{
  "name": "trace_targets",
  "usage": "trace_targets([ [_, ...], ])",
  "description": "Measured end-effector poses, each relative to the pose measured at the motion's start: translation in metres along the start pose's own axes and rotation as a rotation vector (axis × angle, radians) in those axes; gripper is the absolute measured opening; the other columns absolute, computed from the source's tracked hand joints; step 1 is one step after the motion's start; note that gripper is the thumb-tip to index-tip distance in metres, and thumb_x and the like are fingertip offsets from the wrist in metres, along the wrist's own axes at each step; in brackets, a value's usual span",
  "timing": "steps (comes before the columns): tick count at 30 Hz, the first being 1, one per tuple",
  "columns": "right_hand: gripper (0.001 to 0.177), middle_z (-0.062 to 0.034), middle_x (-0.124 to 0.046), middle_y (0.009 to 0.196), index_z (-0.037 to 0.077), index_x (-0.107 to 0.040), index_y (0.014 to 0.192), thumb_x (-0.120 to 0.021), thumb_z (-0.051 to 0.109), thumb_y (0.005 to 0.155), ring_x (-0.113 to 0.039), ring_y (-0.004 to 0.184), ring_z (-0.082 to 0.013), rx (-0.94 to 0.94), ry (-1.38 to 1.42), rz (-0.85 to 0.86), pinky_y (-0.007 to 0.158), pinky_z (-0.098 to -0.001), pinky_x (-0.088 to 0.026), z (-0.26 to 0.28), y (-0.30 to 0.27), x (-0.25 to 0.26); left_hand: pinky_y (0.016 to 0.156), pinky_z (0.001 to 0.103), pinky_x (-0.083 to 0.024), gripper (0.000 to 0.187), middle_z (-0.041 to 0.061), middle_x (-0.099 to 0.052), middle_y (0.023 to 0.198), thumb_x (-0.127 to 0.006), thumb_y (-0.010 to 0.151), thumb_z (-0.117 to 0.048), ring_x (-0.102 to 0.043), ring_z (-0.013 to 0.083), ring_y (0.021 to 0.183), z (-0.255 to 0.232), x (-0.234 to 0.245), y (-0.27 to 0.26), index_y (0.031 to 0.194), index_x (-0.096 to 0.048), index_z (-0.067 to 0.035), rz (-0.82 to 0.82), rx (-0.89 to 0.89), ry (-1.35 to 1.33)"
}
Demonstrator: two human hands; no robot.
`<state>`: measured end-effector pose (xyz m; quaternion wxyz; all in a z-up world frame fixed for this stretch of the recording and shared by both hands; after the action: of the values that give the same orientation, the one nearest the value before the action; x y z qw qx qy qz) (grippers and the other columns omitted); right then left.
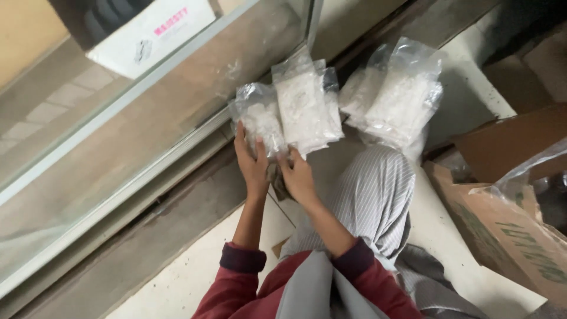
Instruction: Packaging small hardware components into individual plastic bags and then organizing them into a cardboard box.
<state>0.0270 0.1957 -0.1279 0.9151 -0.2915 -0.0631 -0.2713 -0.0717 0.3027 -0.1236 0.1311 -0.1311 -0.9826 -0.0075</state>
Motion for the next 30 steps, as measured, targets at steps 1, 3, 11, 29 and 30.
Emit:
trace_targets([
  [1, 0.071, -0.033, -0.066, 0.125, -0.001, -0.048, 0.148, -0.049, 0.054, 0.103, -0.064, 0.12, -0.0471, -0.001, 0.007, -0.017, 0.095, -0.059, -0.053, -0.009, 0.0, 0.009, 0.121, 0.059, -0.026, 0.059, 0.018, -0.033, 0.157, -0.05, 0.111, -0.032, -0.027, 0.0403, 0.15, 0.001, 0.001, 0.003, 0.162, -0.027, -0.012, 0.017, -0.008, -0.003],
  [3, 0.076, -0.0322, -0.067, 0.123, 0.0, -0.042, 0.154, -0.057, 0.051, 0.101, -0.064, 0.118, -0.049, 0.046, 0.056, 0.163, 0.095, -0.0607, -0.052, -0.024, -0.003, 0.01, 0.121, 0.061, -0.027, 0.062, 0.019, -0.031, 0.157, -0.055, 0.108, -0.032, -0.024, 0.0411, 0.151, 0.004, 0.007, 0.008, 0.161, -0.028, -0.012, -0.034, -0.034, 0.181],
  [11, 0.048, -0.014, -0.072, 0.074, 0.003, -0.056, 0.145, -0.054, 0.025, 0.102, -0.064, 0.076, -0.0219, 0.186, 0.308, 0.136, 0.077, -0.0373, -0.053, -0.048, -0.129, 0.166, 0.115, 0.06, -0.03, 0.047, 0.017, -0.035, 0.148, -0.059, 0.102, -0.031, -0.038, 0.0384, 0.141, -0.11, -0.043, -0.04, 0.143, -0.051, -0.01, -0.174, -0.495, 0.238],
  [29, 0.029, -0.0123, -0.078, 0.072, 0.007, -0.076, 0.119, -0.062, 0.022, 0.098, -0.07, 0.072, -0.0224, -0.101, 0.067, -0.715, 0.07, -0.0362, -0.054, -0.105, -0.284, 0.497, 0.084, 0.043, -0.05, 0.032, 0.008, -0.068, 0.119, -0.066, 0.093, -0.026, -0.068, 0.0297, 0.103, -0.256, -0.375, -0.308, 0.123, -0.067, -0.016, 1.19, -1.246, 0.062],
  [30, 0.031, -0.0128, -0.078, 0.076, 0.008, -0.075, 0.119, -0.061, 0.029, 0.101, -0.072, 0.078, -0.0238, -0.129, 0.007, -0.671, 0.075, -0.0389, -0.055, -0.109, -0.268, 0.513, 0.09, 0.048, -0.049, 0.048, 0.015, -0.068, 0.119, -0.072, 0.086, -0.031, -0.066, 0.0351, 0.11, -0.242, -0.386, -0.322, 0.129, -0.064, -0.012, 1.352, -1.271, 0.133],
])
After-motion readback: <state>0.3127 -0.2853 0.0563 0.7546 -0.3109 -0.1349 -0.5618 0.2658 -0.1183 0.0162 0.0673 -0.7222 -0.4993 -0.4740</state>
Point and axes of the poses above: each hand's wrist, its own y-axis towards the middle knuckle, its own x-axis out of the back of the hand, z = x × y, the point moved 9 cm from there along y, towards the middle knuckle
